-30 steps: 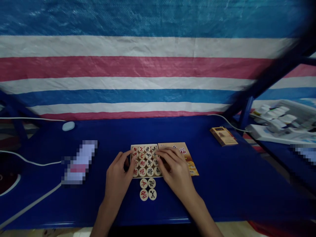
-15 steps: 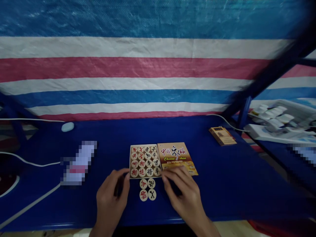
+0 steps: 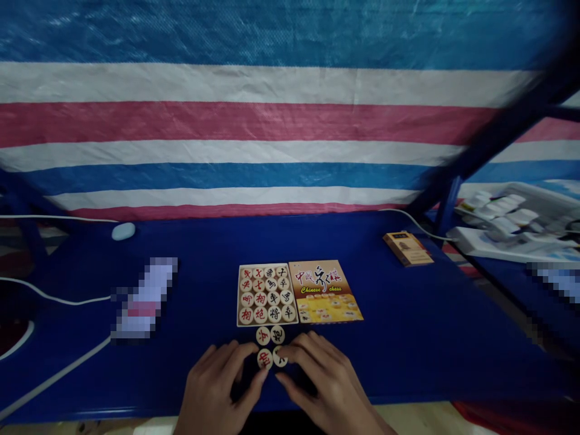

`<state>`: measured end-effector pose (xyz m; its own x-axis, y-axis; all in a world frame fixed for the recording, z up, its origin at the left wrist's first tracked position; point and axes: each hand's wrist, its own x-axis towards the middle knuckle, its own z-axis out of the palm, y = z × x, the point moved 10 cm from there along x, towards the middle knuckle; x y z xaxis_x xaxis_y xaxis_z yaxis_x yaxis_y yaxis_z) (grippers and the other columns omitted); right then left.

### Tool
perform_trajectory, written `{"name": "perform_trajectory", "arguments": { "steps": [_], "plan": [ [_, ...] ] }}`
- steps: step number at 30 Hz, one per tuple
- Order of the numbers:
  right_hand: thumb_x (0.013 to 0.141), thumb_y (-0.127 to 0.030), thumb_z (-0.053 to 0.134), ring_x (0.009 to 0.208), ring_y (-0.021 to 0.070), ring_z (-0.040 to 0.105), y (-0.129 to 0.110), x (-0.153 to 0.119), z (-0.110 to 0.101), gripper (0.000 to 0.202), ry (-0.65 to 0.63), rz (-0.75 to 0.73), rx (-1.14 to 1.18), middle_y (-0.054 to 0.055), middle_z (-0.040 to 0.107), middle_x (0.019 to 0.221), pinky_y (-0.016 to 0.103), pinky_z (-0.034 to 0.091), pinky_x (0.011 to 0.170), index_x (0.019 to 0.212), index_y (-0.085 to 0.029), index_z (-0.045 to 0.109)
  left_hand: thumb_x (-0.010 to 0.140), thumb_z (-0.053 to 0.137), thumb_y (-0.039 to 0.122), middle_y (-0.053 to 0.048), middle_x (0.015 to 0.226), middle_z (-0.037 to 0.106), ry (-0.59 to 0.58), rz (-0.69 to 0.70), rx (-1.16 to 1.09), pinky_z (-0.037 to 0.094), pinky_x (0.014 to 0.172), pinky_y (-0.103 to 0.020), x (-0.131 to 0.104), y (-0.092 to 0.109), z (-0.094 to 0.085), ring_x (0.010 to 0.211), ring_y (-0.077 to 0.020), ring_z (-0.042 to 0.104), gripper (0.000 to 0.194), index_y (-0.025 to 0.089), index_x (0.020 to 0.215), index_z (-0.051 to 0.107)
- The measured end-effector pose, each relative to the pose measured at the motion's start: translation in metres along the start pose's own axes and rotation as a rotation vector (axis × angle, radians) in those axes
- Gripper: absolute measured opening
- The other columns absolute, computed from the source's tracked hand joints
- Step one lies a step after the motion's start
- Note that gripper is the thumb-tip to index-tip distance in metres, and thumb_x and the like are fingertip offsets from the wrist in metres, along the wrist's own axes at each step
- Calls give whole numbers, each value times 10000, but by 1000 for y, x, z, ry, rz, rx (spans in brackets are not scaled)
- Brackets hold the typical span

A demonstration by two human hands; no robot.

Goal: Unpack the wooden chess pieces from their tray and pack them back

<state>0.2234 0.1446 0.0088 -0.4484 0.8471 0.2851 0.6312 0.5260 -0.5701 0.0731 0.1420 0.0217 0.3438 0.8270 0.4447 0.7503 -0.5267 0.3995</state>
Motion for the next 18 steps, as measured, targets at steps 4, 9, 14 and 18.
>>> {"name": "perform_trajectory", "arguments": {
  "steps": [4, 9, 14, 18],
  "plan": [
    [953, -278, 637, 898, 194, 628, 11, -2, 2, 253, -3, 92, 85, 32, 643, 968, 341, 529, 768, 1198, -250, 578, 955, 589, 307, 37, 722, 658, -42, 33, -23, 493, 668, -325, 0, 1, 1, 590, -138, 640, 242, 242, 1185, 625],
    [989, -222, 544, 915, 195, 624, 6, 0, 2, 228, -29, 63, 59, 39, 642, 1022, 357, 516, 772, 1208, -275, 583, 940, 568, 238, 16, 836, 725, -88, 40, -10, 512, 710, -338, 0, 2, 4, 694, -160, 695, 273, 278, 1201, 637],
    [960, -223, 588, 939, 192, 625, 1, 2, 1, 196, -61, 41, 107, 32, 650, 1056, 357, 514, 799, 1149, -271, 598, 924, 584, 294, -14, 995, 764, -61, 59, 16, 526, 782, -395, -2, 6, 4, 837, -208, 738, 308, 258, 1228, 615],
    [931, -246, 643, 910, 189, 620, 7, 0, 4, 149, -34, 61, 121, 29, 650, 997, 348, 505, 776, 1073, -241, 597, 932, 600, 294, 10, 875, 746, -59, 20, -15, 519, 735, -375, -2, 3, 6, 744, -186, 721, 180, 256, 1104, 636]
  ]
}}
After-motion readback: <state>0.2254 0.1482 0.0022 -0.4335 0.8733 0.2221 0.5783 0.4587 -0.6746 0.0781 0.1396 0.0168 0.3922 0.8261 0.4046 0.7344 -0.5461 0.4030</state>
